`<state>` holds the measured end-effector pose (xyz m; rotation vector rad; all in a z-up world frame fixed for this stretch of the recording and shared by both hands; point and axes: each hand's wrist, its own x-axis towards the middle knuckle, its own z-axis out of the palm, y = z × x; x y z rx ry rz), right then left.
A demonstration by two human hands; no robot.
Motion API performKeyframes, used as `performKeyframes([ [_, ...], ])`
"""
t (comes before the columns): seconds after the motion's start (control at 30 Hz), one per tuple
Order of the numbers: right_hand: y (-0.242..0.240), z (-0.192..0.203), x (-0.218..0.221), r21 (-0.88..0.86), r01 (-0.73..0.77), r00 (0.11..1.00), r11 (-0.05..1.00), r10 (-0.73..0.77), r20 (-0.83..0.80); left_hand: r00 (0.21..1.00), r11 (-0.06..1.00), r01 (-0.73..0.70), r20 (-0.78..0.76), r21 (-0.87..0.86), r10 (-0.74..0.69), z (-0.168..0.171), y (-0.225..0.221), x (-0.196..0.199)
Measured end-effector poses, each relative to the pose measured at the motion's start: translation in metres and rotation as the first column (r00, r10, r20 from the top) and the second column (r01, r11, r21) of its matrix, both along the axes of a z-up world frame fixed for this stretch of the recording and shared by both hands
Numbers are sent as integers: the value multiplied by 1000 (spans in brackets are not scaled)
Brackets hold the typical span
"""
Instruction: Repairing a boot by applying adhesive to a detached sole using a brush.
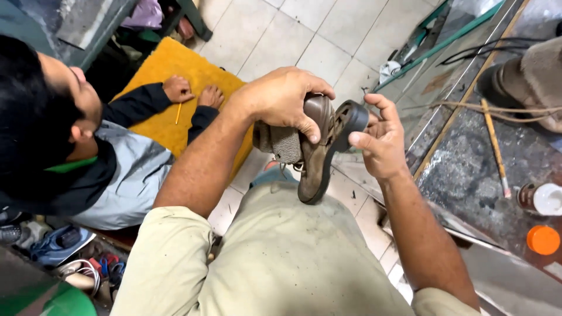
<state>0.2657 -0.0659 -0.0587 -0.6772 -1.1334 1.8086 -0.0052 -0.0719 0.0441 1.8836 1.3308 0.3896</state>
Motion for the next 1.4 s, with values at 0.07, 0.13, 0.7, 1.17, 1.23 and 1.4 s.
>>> performKeyframes([
  [0.07, -8, -8, 1, -35, -5, 998, 999, 3, -59, 1000, 999, -2, -18, 43, 2, 1, -12, 3],
  [0.13, -19, -13, 3, -67, -6, 993, 998, -2, -114, 1000, 996, 1, -31, 89, 2, 3, -29, 5],
  [0.7, -57, -74, 29, -89, 41, 944, 995, -67, -322, 914, 964, -176, 397, 200, 84, -77, -104, -42],
  [1.17, -71, -44, 75, -36, 157, 973, 987, -161, -166, 861, 957, -253, 483, 141, 157, -77, -121, -59],
  [1.23, -71, -19, 71, 3, 93, 981, 996, -91, -170, 896, 929, -230, 435, 288, 87, -57, -114, -54],
  [1.4, -49, -25, 64, -22, -95, 992, 995, 97, 84, 967, 568, 168, -21, 806, -255, -13, -101, -26],
])
